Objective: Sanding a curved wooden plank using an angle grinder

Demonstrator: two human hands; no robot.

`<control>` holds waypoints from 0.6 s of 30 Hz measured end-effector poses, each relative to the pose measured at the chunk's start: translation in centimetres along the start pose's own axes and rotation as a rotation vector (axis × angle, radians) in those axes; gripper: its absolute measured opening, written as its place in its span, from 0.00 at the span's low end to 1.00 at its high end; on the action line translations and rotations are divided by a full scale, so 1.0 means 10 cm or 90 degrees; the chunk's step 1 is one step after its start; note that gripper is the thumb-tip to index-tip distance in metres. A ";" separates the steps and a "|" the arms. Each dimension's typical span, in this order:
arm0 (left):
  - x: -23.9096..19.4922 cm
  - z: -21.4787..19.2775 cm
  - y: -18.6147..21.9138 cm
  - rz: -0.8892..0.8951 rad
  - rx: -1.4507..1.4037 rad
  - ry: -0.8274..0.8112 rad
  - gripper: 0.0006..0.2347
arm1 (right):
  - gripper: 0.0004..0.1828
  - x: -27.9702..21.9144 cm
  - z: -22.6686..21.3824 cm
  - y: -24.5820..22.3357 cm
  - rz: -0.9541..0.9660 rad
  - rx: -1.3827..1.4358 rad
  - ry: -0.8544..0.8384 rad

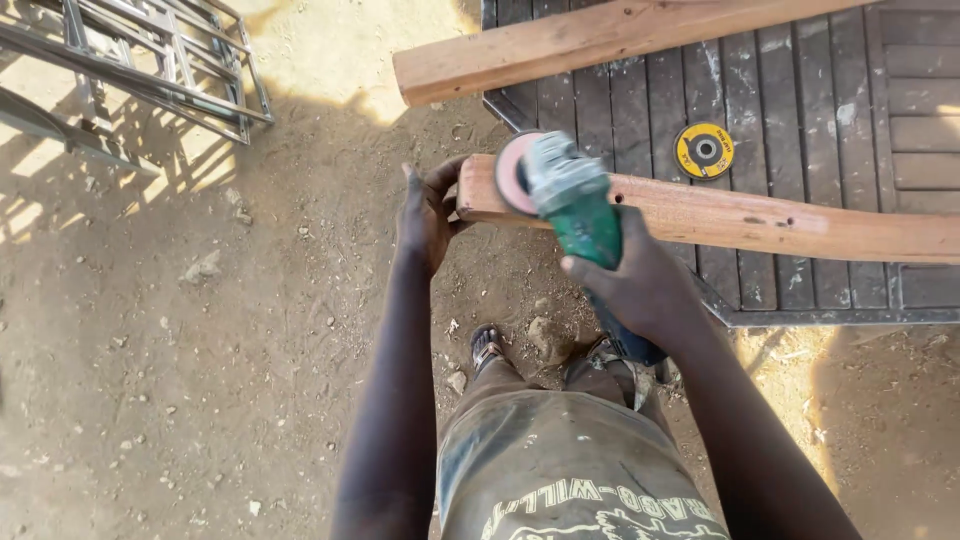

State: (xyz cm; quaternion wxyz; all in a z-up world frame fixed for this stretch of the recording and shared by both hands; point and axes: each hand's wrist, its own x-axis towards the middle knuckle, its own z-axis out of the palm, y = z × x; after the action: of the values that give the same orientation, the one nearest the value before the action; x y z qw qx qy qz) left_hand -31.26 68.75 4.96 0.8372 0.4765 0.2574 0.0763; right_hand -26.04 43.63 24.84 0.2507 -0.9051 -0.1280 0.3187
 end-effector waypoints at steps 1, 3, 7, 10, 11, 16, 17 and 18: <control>0.00 0.00 0.01 0.003 -0.002 -0.005 0.36 | 0.44 -0.06 -0.02 -0.11 0.000 -0.002 0.006; 0.02 0.01 -0.01 -0.005 -0.006 0.011 0.35 | 0.44 -0.18 -0.06 -0.30 -0.044 -0.025 -0.019; 0.00 0.09 0.01 0.020 0.007 0.052 0.27 | 0.44 -0.21 -0.06 0.05 -0.034 0.030 -0.003; 0.19 0.03 -0.15 0.073 0.045 0.093 0.16 | 0.45 -0.12 -0.07 0.63 0.060 0.064 0.069; 0.25 -0.01 -0.23 0.099 0.063 0.106 0.13 | 0.42 -0.09 -0.08 0.88 0.080 0.098 0.110; 0.23 0.07 -0.24 0.104 0.070 0.128 0.09 | 0.34 -0.03 -0.27 1.67 0.156 0.176 0.207; 0.17 0.13 -0.15 0.112 0.090 0.148 0.10 | 0.30 0.00 -0.30 1.84 0.187 0.266 0.270; 0.10 0.19 -0.05 0.120 0.110 0.167 0.11 | 0.27 0.04 -0.32 2.01 0.219 0.356 0.333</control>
State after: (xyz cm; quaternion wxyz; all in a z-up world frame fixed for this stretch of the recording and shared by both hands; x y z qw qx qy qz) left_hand -29.51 67.45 4.93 0.7415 0.5544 0.3245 0.1937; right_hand -22.28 25.64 16.00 0.4543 -0.8606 0.1843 0.1381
